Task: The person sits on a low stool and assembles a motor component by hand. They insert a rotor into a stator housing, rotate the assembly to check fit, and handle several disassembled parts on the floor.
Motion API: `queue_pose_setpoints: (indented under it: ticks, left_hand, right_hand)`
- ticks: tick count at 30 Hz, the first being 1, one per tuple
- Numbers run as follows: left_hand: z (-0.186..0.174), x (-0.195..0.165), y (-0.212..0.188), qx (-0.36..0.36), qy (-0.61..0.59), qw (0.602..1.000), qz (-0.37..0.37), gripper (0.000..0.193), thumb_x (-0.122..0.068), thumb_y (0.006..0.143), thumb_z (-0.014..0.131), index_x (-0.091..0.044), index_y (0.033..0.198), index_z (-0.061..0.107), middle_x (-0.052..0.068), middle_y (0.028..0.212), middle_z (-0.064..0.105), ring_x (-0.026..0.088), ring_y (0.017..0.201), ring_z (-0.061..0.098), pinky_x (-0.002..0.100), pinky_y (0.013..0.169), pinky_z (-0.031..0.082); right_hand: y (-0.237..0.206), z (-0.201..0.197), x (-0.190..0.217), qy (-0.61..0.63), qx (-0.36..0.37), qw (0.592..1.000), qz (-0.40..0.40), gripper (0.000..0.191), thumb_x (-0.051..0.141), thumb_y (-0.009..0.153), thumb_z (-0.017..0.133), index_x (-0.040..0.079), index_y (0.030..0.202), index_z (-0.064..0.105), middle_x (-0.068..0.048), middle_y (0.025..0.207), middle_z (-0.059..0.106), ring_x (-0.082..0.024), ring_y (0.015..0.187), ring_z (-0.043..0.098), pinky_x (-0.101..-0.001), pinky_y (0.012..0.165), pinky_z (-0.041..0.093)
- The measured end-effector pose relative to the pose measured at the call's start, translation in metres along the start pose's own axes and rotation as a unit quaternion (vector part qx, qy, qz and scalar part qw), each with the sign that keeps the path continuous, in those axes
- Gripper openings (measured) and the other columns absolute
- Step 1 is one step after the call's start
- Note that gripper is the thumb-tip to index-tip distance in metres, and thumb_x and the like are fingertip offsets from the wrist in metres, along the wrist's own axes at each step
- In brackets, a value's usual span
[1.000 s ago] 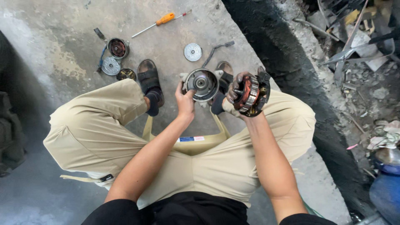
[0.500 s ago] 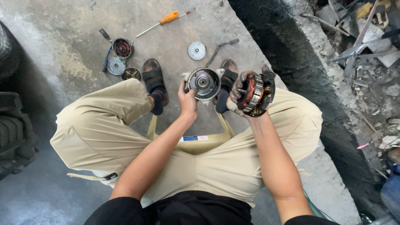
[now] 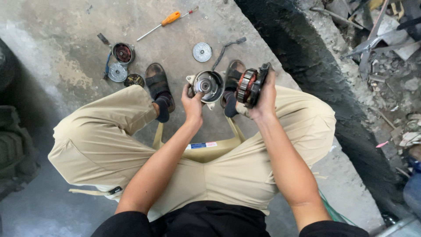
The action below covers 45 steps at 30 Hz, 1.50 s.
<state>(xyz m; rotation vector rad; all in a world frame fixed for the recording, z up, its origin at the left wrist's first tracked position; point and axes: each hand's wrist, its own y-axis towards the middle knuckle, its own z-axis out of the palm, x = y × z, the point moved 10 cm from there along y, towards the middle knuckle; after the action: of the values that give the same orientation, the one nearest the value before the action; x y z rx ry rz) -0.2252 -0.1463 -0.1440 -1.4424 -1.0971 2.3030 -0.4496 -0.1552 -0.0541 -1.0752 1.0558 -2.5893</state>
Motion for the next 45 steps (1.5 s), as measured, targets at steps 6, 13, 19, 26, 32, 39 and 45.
queue_pose_setpoints:
  ticks: [6,13,19,26,32,39,45]
  left_hand:
    - [0.003,-0.002,-0.001,0.01,-0.003,1.0,0.001,0.065,0.006,0.083,0.063,-0.002,0.146,0.045,0.012,0.119,0.067,0.021,0.098,0.07,0.034,0.071,0.06]
    - [0.008,-0.007,-0.003,0.04,-0.008,0.999,0.005,0.056,0.006,0.086,0.059,0.0,0.14,0.049,0.012,0.117,0.068,0.021,0.095,0.07,0.035,0.067,0.06]
    - [0.006,-0.008,-0.001,0.032,-0.01,0.999,0.0,0.055,0.005,0.086,0.058,-0.002,0.139,0.049,0.011,0.115,0.067,0.02,0.091,0.07,0.035,0.065,0.059]
    - [0.008,-0.008,0.001,0.046,-0.002,0.999,0.004,0.059,0.006,0.085,0.058,-0.003,0.143,0.047,0.012,0.109,0.066,0.02,0.085,0.067,0.036,0.064,0.058]
    - [0.013,-0.016,-0.003,0.052,0.002,0.999,0.008,0.06,0.006,0.087,0.055,-0.001,0.145,0.045,0.013,0.113,0.065,0.021,0.088,0.068,0.038,0.065,0.058]
    - [0.015,-0.014,-0.004,0.036,0.077,0.996,-0.002,0.062,0.001,0.087,0.057,-0.003,0.147,0.044,0.014,0.121,0.066,0.023,0.097,0.069,0.036,0.071,0.061]
    - [-0.028,-0.004,0.055,-0.116,0.238,0.964,-0.011,0.053,-0.006,0.084,0.058,-0.003,0.137,0.06,0.015,0.12,0.072,0.025,0.1,0.072,0.037,0.077,0.057]
  right_hand:
    - [-0.008,0.016,0.007,0.025,0.01,1.0,0.002,0.067,0.065,0.098,0.048,0.003,0.104,0.07,-0.012,0.092,0.073,-0.026,0.083,0.07,-0.0427,0.079,0.06]
    - [-0.039,0.075,0.018,0.12,0.246,0.962,0.025,0.055,0.042,0.098,0.061,-0.002,0.131,0.057,-0.016,0.124,0.068,-0.029,0.116,0.068,-0.046,0.11,0.05]
    - [-0.05,0.082,0.017,0.061,0.336,0.94,-0.002,0.054,0.01,0.091,0.073,-0.003,0.139,0.052,-0.017,0.129,0.066,-0.028,0.121,0.066,-0.0469,0.113,0.05]
    - [-0.034,0.074,0.001,0.034,0.26,0.965,-0.016,0.051,0.0,0.094,0.074,-0.006,0.14,0.052,-0.015,0.125,0.067,-0.024,0.115,0.069,-0.0409,0.106,0.055]
    - [-0.035,0.081,0.01,-0.023,0.257,0.965,-0.051,0.061,-0.006,0.088,0.076,-0.001,0.143,0.05,-0.011,0.123,0.068,-0.021,0.111,0.069,-0.0384,0.1,0.059]
    - [-0.015,0.054,0.01,-0.043,0.142,0.983,-0.106,0.057,-0.01,0.086,0.074,0.001,0.136,0.049,-0.011,0.117,0.068,-0.02,0.103,0.07,-0.037,0.089,0.062]
    - [0.025,0.002,0.007,-0.057,-0.002,0.991,-0.125,0.045,-0.005,0.09,0.073,-0.007,0.129,0.052,-0.018,0.111,0.07,-0.024,0.095,0.073,-0.0373,0.085,0.063]
